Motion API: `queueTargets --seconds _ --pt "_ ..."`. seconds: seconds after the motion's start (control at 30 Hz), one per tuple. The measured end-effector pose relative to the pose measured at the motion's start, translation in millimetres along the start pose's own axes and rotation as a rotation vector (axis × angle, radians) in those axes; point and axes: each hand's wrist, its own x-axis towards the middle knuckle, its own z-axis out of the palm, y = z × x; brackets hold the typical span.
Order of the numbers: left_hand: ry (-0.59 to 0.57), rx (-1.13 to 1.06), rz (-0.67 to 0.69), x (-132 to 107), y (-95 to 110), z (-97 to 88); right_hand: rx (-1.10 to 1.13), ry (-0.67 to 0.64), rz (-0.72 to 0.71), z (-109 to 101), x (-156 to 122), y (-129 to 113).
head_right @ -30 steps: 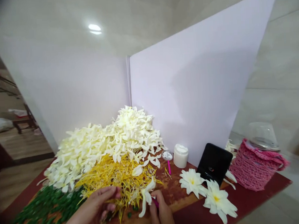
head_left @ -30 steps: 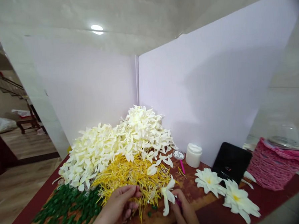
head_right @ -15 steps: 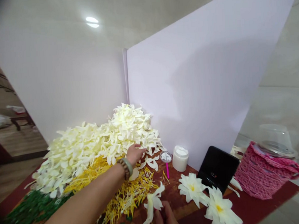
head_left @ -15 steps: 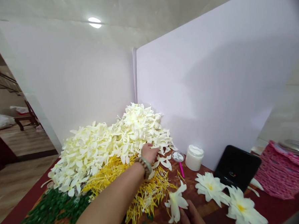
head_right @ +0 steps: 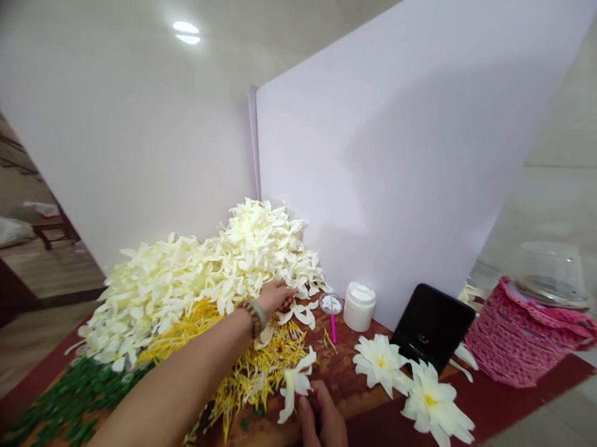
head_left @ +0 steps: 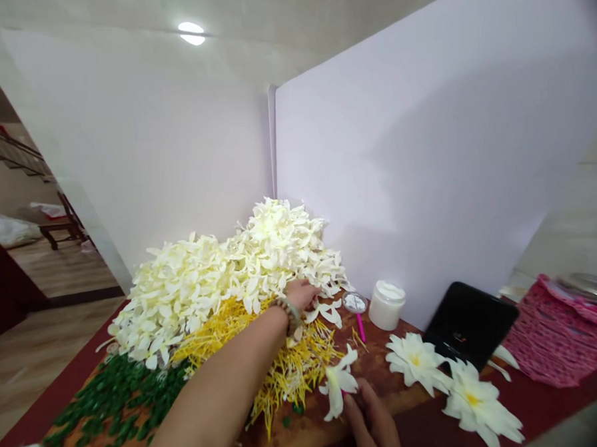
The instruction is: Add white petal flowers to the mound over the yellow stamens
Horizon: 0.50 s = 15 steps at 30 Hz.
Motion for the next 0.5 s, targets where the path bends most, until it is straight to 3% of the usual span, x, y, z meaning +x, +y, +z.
queueTargets --seconds 0.1,0.2,0.3,0.5 --pt "-0.004 0.086 -0.035 3.7 1.0 15.3 -0.013 0.045 0.047 -6.2 -3.2 0.6" --pt "-0.009 0.147 -0.034 -3.9 3.2 13.6 0.021 0.012 0.086 -12.2 -3.8 1.9" --pt "-0.015 0.188 0.007 -27.0 9.6 -11.7 0.087 -0.01 0.075 -14.3 -2.8 -1.6" --pt "0.041 0.243 0.082 -98.0 7.3 -85.3 0.15 -0.108 0.039 -14.3 -3.4 -11.3"
